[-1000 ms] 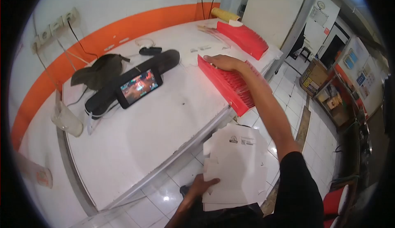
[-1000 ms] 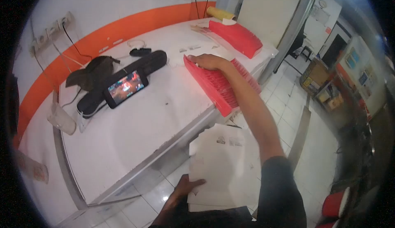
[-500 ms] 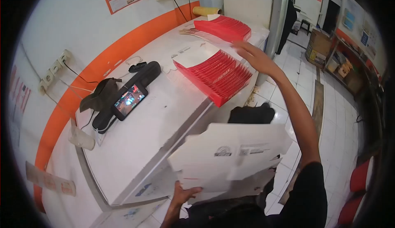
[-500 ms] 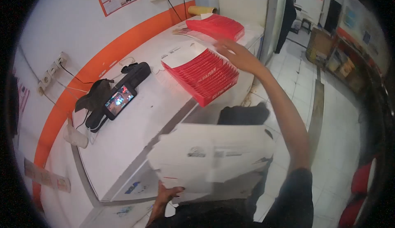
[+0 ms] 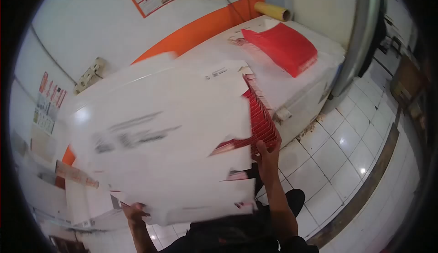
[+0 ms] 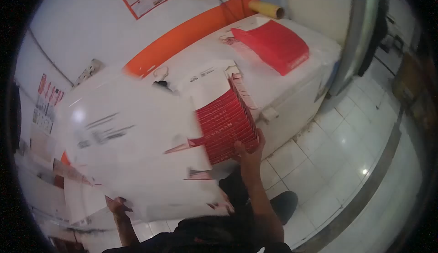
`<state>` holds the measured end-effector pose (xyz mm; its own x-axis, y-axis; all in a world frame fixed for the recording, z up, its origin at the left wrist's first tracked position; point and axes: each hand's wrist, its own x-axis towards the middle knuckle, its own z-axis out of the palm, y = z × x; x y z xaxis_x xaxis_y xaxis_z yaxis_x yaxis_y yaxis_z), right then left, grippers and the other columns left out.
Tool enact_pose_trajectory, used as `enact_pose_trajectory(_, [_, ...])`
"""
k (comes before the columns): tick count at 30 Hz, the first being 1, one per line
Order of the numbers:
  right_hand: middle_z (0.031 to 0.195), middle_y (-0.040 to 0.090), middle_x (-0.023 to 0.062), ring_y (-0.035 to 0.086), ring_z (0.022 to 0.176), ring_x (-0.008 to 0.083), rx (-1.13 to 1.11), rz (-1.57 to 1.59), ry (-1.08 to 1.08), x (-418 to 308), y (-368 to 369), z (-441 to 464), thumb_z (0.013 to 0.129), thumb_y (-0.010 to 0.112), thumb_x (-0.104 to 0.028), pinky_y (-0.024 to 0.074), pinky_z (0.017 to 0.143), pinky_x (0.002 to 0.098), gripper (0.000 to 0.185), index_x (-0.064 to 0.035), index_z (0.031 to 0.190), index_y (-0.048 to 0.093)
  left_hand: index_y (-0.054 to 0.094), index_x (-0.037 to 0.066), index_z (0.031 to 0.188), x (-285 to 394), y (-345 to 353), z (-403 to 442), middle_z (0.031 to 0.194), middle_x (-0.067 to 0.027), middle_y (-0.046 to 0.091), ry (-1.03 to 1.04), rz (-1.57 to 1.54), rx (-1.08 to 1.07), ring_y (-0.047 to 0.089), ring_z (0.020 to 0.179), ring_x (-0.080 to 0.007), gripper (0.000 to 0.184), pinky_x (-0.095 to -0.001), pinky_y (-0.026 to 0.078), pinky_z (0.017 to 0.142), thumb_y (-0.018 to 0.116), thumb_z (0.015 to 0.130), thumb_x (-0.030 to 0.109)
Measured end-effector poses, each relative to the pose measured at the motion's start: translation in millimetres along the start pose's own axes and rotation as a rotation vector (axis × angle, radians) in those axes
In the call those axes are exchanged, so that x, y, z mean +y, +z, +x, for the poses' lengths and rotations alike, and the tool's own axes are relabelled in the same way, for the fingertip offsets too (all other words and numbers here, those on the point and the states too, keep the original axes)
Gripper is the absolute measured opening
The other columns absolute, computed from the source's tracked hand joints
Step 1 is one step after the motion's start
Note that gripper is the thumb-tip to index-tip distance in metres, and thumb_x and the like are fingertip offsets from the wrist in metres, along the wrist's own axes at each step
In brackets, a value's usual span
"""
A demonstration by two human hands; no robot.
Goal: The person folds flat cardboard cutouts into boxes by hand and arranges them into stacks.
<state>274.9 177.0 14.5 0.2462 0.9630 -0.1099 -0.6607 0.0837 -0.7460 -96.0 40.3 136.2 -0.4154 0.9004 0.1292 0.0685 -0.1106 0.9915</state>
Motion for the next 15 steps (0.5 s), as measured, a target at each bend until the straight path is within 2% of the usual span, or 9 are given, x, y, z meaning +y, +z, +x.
enact_pose_trajectory(3, [0.120, 0.051, 0.0062, 0.057, 0.098, 0.0202, 0.281, -0.014, 0.090, -24, 18, 32, 0.086, 0.073, -0.028, 0.0532, 0.076, 0.0421, 0.066, -0.0152, 0.137, 0.032, 0.046, -0.006, 0.127, 27, -17, 5, 0.103, -0.0147, 0.062, -0.147, 0.005, 0.204, 0.063, 0.092, -0.0248, 0.077, -0.0384, 0.054, 0.077, 0.074, 0.060, 0.021])
enact_pose_trajectory(4, [0.118, 0.051, 0.0064, 0.056, 0.100, 0.0216, 0.314, -0.043, 0.156, -40, 23, 41, 0.087, 0.071, -0.025, 0.0523, 0.076, 0.0434, 0.059, -0.0168, 0.132, 0.034, 0.045, -0.005, 0.128, 35, -19, 1, 0.105, -0.0150, 0.061, -0.200, 0.000, 0.264, 0.062, 0.095, -0.0251, 0.077, -0.0399, 0.053, 0.080, 0.074, 0.061, 0.020])
enact_pose_trajectory(6, [0.119, 0.051, 0.0074, 0.055, 0.102, 0.0230, 0.312, -0.084, 0.181, -55, 26, 57, 0.088, 0.070, -0.025, 0.0519, 0.080, 0.0449, 0.059, -0.0175, 0.133, 0.033, 0.045, -0.003, 0.127, 55, -15, -3, 0.101, -0.0144, 0.061, -0.227, -0.047, 0.345, 0.063, 0.088, -0.0252, 0.075, -0.0368, 0.055, 0.072, 0.074, 0.061, 0.020])
enact_pose_trajectory(9, [0.124, 0.048, 0.0091, 0.054, 0.107, 0.0259, 0.270, -0.223, 0.192, -69, 29, 89, 0.088, 0.069, -0.026, 0.0510, 0.085, 0.0468, 0.059, -0.0177, 0.134, 0.033, 0.043, -0.003, 0.124, 127, 4, -11, 0.097, -0.0151, 0.061, -0.445, 0.066, 0.384, 0.063, 0.080, -0.0247, 0.073, -0.0333, 0.055, 0.057, 0.076, 0.063, 0.020])
enact_pose_trajectory(11, [0.128, 0.046, 0.0104, 0.053, 0.111, 0.0283, 0.236, -0.319, 0.259, -77, 30, 105, 0.088, 0.069, -0.028, 0.0505, 0.087, 0.0480, 0.060, -0.0175, 0.135, 0.032, 0.038, -0.003, 0.119, 145, -6, -26, 0.095, -0.0170, 0.061, -0.581, 0.128, 0.498, 0.063, 0.072, -0.0244, 0.071, -0.0321, 0.050, 0.043, 0.078, 0.065, 0.022])
enact_pose_trajectory(13, [0.133, 0.043, 0.0119, 0.052, 0.115, 0.0308, 0.204, -0.389, 0.389, -83, 24, 131, 0.088, 0.069, -0.029, 0.0502, 0.089, 0.0492, 0.062, -0.0173, 0.136, 0.031, 0.036, -0.002, 0.117, 145, -11, -46, 0.095, -0.0180, 0.061, -0.693, 0.124, 0.580, 0.063, 0.072, -0.0249, 0.071, -0.0333, 0.050, 0.041, 0.078, 0.066, 0.022])
enact_pose_trajectory(15, [0.138, 0.039, 0.0157, 0.047, 0.122, 0.0332, 0.088, -0.620, 0.495, -99, 19, 147, 0.087, 0.070, -0.028, 0.0474, 0.094, 0.0497, 0.065, -0.0145, 0.139, 0.032, 0.038, -0.001, 0.115, 167, -2, -49, 0.089, -0.0156, 0.061, -0.715, 0.081, 0.666, 0.063, 0.072, -0.0244, 0.068, -0.0320, 0.049, 0.040, 0.078, 0.065, 0.023])
